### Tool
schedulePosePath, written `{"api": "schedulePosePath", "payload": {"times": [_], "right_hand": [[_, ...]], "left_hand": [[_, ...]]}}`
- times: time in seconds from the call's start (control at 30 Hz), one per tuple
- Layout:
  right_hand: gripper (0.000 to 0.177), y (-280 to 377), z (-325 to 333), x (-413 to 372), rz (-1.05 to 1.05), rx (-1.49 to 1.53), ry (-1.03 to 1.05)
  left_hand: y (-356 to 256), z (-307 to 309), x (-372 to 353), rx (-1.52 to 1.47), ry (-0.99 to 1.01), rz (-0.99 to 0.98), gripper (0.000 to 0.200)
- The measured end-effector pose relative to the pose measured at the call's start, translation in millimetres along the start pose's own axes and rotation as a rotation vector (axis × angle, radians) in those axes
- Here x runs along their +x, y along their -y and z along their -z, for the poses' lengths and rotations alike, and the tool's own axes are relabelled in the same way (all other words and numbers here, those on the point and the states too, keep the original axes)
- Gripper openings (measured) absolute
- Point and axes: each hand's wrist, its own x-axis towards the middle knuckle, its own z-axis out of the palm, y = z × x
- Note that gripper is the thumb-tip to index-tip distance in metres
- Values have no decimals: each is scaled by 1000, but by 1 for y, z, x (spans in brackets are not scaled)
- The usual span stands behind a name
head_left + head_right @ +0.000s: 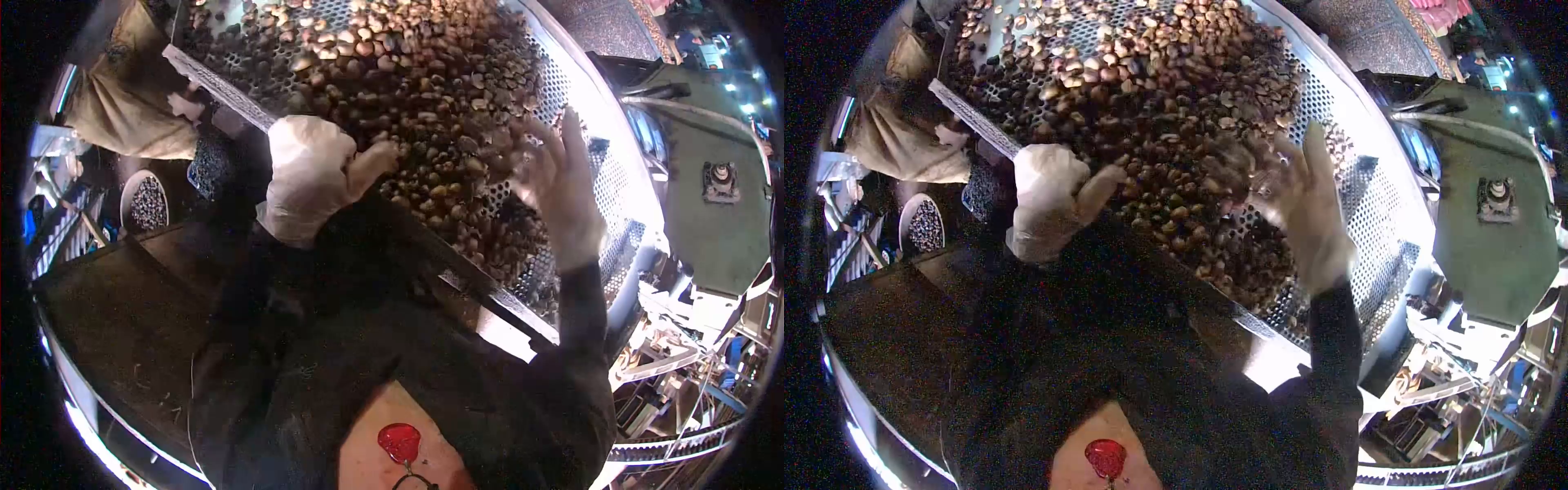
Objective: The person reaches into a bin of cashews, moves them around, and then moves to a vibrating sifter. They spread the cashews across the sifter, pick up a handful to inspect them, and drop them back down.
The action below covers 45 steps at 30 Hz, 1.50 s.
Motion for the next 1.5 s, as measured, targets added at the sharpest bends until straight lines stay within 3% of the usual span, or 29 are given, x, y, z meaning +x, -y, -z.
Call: {"api": "schedulePosePath", "payload": {"times": [0.1, 0.17, 0.23, 0.33, 0.37, 0.4, 0.47, 0.5, 0.53, 0.57, 0.63, 0.67, 0.7, 0.77, 0.83, 0.87, 0.9, 1.03, 1.07, 1.1, 1.13, 1.2, 1.23, 1.27, 1.33, 1.37, 1.43, 1.47, 1.5], "right_hand": [[90, -22, 60, 80, 156, -874, -251], [78, -75, 114, 122, 214, -1573, -213], [67, -132, 147, 124, 298, -1740, -135], [52, -195, 162, 90, 571, -1803, -73], [54, -208, 165, 78, 725, -2263, -205], [55, -222, 168, 67, 891, -2697, -435], [60, -200, 136, 43, 536, -2051, -7], [63, -185, 116, 28, 261, -1649, 61], [65, -172, 101, 16, 84, -1421, 54], [68, -163, 88, 8, -33, -1226, 33], [73, -146, 65, -3, -181, -904, -12], [76, -144, 58, -7, -234, -744, -26], [79, -137, 53, -10, -250, -598, -33], [84, -124, 41, -15, -277, -268, -61], [90, -94, 29, -24, -262, -122, -71], [93, -74, 20, -27, -236, -88, -79], [95, -52, 11, -31, -194, -68, -88], [103, 15, -20, -4, 50, -121, -157], [96, 13, -9, 13, 107, -348, -262], [89, 1, 14, 38, 162, -575, -367], [83, -21, 57, 85, 201, -1452, -321], [78, -74, 116, 140, 131, -2132, -156], [79, -103, 136, 152, 43, -1927, -98], [75, -161, 175, 165, 256, -2122, -109], [69, -201, 194, 137, 319, -1996, -113], [67, -218, 195, 113, 159, -1679, -106], [68, -213, 162, 63, -18, -1375, -101], [68, -205, 145, 44, -88, -1265, -102], [68, -196, 130, 29, -146, -1157, -101]], "left_hand": [[29, 7, -2, -16, 243, 60, 46], [-4, 9, 10, 120, 162, 60, 59], [-2, 8, 12, 97, 289, 102, 69], [19, 6, 7, 157, 271, 126, 82], [-3, 18, 26, 184, 521, 240, 81], [-5, 12, 24, 188, 538, 243, 80], [10, 7, 16, 164, 528, 240, 80], [27, 7, 13, 136, 500, 231, 81], [19, 17, 29, 155, 698, 259, 76], [8, 14, 28, 104, 656, 244, 76], [-4, 7, 23, 20, 564, 216, 79], [9, 12, 36, 21, 934, 332, 80], [21, 13, 25, 38, 626, 262, 83], [10, 6, 20, 86, 608, 223, 85], [9, 11, 30, 72, 724, 254, 86], [5, 14, 31, 59, 787, 280, 86], [24, 5, 9, 43, 281, 155, 87], [7, 3, 15, 82, 477, 167, 85], [4, 3, 16, 84, 541, 190, 85], [19, 7, 9, 59, 290, 129, 82], [18, 8, 10, 51, 295, 113, 81], [12, 6, 13, 63, 338, 108, 79], [6, 7, 14, 82, 382, 113, 78], [3, 7, 15, 96, 429, 114, 77], [19, 9, 8, 104, 322, 143, 84], [14, 11, 11, 68, 255, 171, 87], [-11, 13, 23, 100, 539, 164, 79], [-11, 13, 36, 190, 929, 380, 75], [4, 13, 13, 166, 202, 141, 82]]}}
